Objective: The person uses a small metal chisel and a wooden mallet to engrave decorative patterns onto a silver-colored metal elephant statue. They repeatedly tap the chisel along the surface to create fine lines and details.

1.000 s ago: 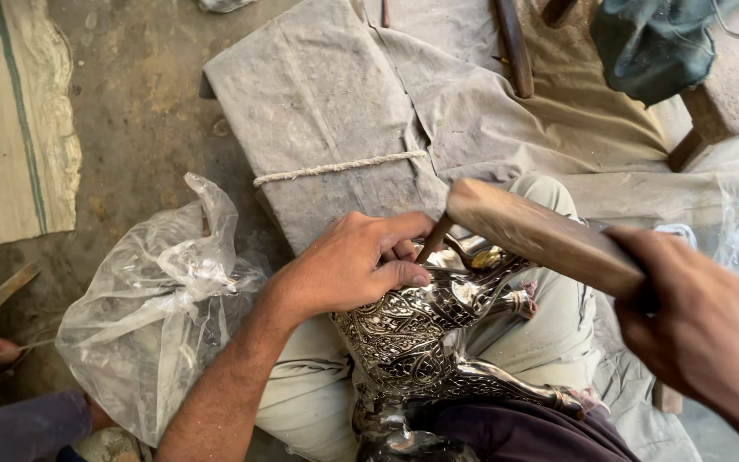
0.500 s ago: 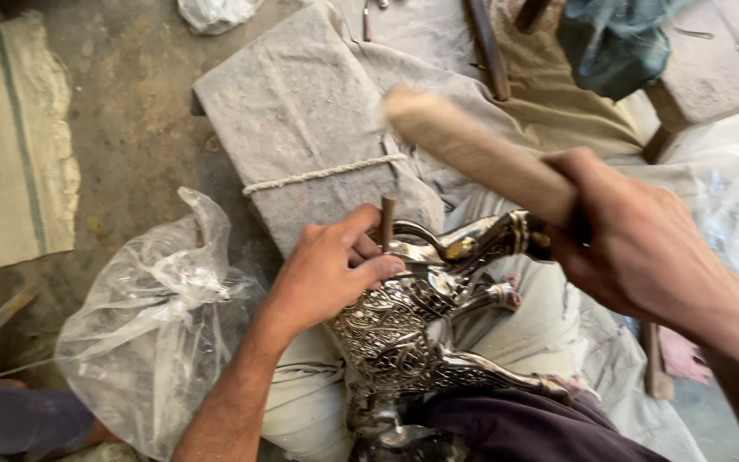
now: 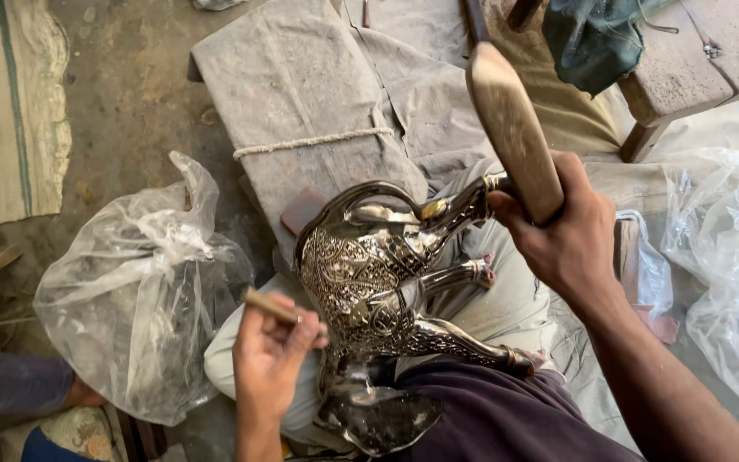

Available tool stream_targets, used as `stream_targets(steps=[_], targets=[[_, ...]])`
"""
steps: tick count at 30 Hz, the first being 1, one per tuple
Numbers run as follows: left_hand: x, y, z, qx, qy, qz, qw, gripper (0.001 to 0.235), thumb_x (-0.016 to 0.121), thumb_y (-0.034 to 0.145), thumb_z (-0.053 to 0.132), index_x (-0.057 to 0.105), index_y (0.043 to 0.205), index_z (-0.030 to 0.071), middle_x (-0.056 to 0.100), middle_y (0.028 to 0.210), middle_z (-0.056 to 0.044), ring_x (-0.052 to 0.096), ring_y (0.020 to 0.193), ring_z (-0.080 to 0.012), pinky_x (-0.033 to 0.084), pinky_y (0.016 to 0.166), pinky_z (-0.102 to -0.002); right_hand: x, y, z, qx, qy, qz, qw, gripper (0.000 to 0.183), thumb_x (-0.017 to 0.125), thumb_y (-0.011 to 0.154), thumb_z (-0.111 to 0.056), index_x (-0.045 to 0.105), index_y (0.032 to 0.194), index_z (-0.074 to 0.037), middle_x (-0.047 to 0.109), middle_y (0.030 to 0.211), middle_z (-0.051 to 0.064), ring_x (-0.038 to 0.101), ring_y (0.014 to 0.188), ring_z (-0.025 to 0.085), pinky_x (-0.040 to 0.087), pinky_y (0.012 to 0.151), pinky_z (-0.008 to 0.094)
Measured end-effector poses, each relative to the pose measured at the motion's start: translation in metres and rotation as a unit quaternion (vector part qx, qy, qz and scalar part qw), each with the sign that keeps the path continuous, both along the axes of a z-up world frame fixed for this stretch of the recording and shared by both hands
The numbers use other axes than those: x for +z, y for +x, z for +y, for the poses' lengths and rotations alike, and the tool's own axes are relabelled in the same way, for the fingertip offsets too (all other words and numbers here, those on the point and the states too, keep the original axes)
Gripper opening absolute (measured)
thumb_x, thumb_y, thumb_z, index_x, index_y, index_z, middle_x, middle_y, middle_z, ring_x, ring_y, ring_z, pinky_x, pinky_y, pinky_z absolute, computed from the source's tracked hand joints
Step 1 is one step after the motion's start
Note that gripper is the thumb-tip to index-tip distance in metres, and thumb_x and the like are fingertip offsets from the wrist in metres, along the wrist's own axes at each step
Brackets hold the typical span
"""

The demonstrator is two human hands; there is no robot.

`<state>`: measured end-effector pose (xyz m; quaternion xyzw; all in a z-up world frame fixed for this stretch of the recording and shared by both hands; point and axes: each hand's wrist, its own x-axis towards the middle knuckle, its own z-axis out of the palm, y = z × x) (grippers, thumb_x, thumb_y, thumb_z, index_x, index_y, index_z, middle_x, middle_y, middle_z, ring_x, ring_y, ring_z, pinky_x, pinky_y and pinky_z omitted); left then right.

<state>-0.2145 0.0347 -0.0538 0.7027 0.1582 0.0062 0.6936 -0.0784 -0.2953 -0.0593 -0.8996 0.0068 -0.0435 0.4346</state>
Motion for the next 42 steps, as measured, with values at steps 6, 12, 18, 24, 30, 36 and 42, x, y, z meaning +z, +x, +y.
stream_targets(steps=[6,12,18,24,30,36,42], targets=[[-0.028,-0.062,-0.032,0.158,0.036,-0.089,0.983,0.024,0.068,0.097,0.003,0.052,0.115,-0.001,0.068,0.097,-0.014,0.072,0.083,-0.0207,0.066,0.063,-0.032,-0.007,0.026,0.013,-0.023,-0.011,-0.072,0.997,0.056,0.092,0.085,-0.024,0.056,0.122,-0.002,0.076,0.101,0.017,0.074,0.083,0.028,0.059,0.073,0.044],[-0.022,-0.050,-0.029,0.245,0.040,-0.206,0.947,0.028,0.063,0.104,0.003,0.044,0.125,0.003,0.065,0.105,-0.012,0.070,0.094,-0.0180,0.067,0.065,-0.032,-0.002,0.060,0.029,0.018,0.010,-0.168,0.986,0.054,0.091,0.085,-0.014,0.054,0.121,-0.001,0.075,0.108,0.020,0.075,0.091,0.028,0.062,0.077,0.043],[-0.008,-0.068,-0.041,0.250,-0.054,-0.120,0.959,0.026,0.065,0.099,0.005,0.048,0.119,0.005,0.065,0.098,-0.011,0.069,0.088,-0.0171,0.064,0.059,-0.029,0.009,0.066,0.047,0.092,-0.045,-0.266,0.959,0.056,0.095,0.081,-0.010,0.055,0.118,0.002,0.072,0.098,0.021,0.072,0.085,0.032,0.057,0.070,0.048],[0.006,-0.065,-0.051,0.157,-0.155,-0.024,0.975,0.027,0.069,0.095,0.011,0.054,0.115,0.003,0.065,0.092,-0.011,0.070,0.080,-0.0181,0.063,0.052,-0.028,0.009,0.067,0.041,0.082,0.119,-0.098,0.985,0.048,0.089,0.086,-0.016,0.057,0.120,-0.003,0.070,0.101,0.008,0.073,0.090,0.019,0.061,0.081,0.034],[0.015,-0.056,-0.041,0.118,-0.188,0.030,0.975,0.029,0.068,0.095,0.012,0.052,0.117,0.003,0.065,0.092,-0.011,0.070,0.081,-0.0164,0.064,0.054,-0.027,-0.002,0.079,0.036,0.101,0.062,-0.151,0.981,0.047,0.087,0.092,-0.008,0.054,0.124,0.002,0.067,0.111,0.009,0.071,0.097,0.018,0.065,0.085,0.033],[0.025,-0.046,-0.050,0.049,-0.186,0.051,0.980,0.030,0.069,0.096,0.009,0.052,0.118,0.001,0.065,0.094,-0.011,0.071,0.084,-0.0165,0.068,0.062,-0.030,-0.014,0.068,0.019,0.107,0.101,-0.110,0.983,0.044,0.088,0.103,-0.006,0.054,0.129,0.004,0.068,0.106,0.009,0.072,0.093,0.017,0.063,0.084,0.030],[0.030,-0.005,-0.041,-0.080,0.134,-0.049,0.987,0.035,0.069,0.099,0.023,0.054,0.125,0.004,0.075,0.092,-0.006,0.077,0.074,-0.0119,0.062,0.057,-0.024,-0.021,0.054,-0.004,0.118,0.085,-0.102,0.984,0.043,0.080,0.103,-0.010,0.052,0.131,0.006,0.066,0.099,0.006,0.071,0.087,0.014,0.064,0.079,0.024]])
